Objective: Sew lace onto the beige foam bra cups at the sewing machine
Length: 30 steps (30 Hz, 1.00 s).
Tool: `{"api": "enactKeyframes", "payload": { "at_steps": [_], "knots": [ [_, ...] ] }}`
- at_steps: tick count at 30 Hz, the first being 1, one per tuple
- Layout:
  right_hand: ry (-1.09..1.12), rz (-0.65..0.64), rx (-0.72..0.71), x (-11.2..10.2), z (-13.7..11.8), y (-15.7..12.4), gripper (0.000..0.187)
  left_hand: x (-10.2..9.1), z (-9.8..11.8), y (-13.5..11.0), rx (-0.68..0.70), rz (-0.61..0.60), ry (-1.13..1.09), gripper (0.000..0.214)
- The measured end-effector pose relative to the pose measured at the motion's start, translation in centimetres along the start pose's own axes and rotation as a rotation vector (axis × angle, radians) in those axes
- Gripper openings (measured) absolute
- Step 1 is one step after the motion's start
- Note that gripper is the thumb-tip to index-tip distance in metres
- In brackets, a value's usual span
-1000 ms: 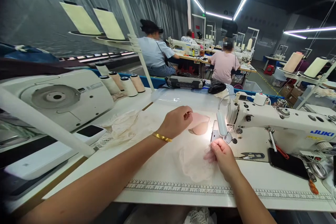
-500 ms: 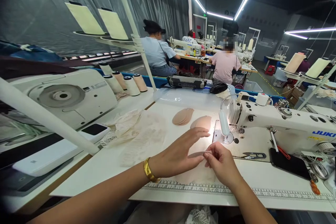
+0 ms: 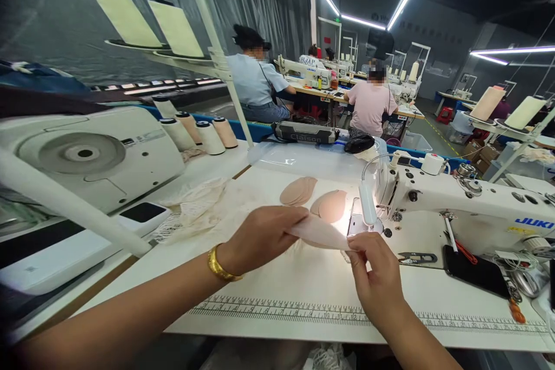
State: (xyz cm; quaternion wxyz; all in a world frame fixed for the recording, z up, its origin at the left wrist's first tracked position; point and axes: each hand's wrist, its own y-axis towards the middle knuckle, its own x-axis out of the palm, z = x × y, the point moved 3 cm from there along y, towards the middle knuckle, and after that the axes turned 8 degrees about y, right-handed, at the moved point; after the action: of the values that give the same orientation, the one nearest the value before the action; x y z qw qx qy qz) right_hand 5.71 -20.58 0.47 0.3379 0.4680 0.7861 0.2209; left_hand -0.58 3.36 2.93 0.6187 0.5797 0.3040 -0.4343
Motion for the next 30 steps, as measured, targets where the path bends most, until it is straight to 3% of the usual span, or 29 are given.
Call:
{"api": "enactKeyframes", "payload": {
  "at_steps": [1, 3, 6, 8, 10, 14, 18, 21, 25, 30],
  "knots": [
    [-0.024, -0.016, -0.076, 0.3, 0.1, 0.1, 0.018, -0.5, -0.3, 0.0, 0.025, 0.088, 0.101, 0.02],
    [-0.129, -0.137, -0.189, 0.8, 0.9, 0.2, 0.026, -1.1, -0.6, -0.2, 0.081, 0.118, 0.229, 0.024],
    [-0.266, -0.406, -0.247, 0.7, 3.1, 0.0, 0.033, -0.8, 0.1, -0.5, 0.199, -0.06, 0.166, 0.038],
    [-0.237, -0.507, -0.217, 0.0, 4.4, 0.0, 0.031, 0.1, 1.4, -0.4, 0.292, -0.151, 0.046, 0.025],
    [-0.176, -0.536, -0.129, -0.8, 5.4, 0.1, 0.025, 1.5, 3.0, 0.3, 0.379, -0.148, -0.007, 0.014],
    [-0.181, -0.59, 0.048, -1.6, 6.9, 0.6, 0.024, 5.8, 5.5, 2.7, 0.577, -0.154, 0.051, 0.021],
    [-0.302, -0.586, -0.089, -2.3, 7.6, 0.5, 0.037, 9.2, 5.9, 3.8, 0.576, -0.147, 0.183, 0.026],
    [-0.372, -0.579, -0.171, -3.1, 7.7, 0.1, 0.04, 9.7, 5.8, 3.3, 0.577, -0.074, 0.151, 0.027],
    [-0.407, -0.647, -0.203, -3.6, 7.5, -0.1, 0.038, 9.6, 5.8, 2.6, 0.554, -0.101, 0.093, 0.021],
    [-0.346, -0.632, -0.222, -3.7, 7.0, 0.1, 0.034, 9.7, 5.8, 2.7, 0.516, -0.096, 0.092, 0.02]
  ]
}}
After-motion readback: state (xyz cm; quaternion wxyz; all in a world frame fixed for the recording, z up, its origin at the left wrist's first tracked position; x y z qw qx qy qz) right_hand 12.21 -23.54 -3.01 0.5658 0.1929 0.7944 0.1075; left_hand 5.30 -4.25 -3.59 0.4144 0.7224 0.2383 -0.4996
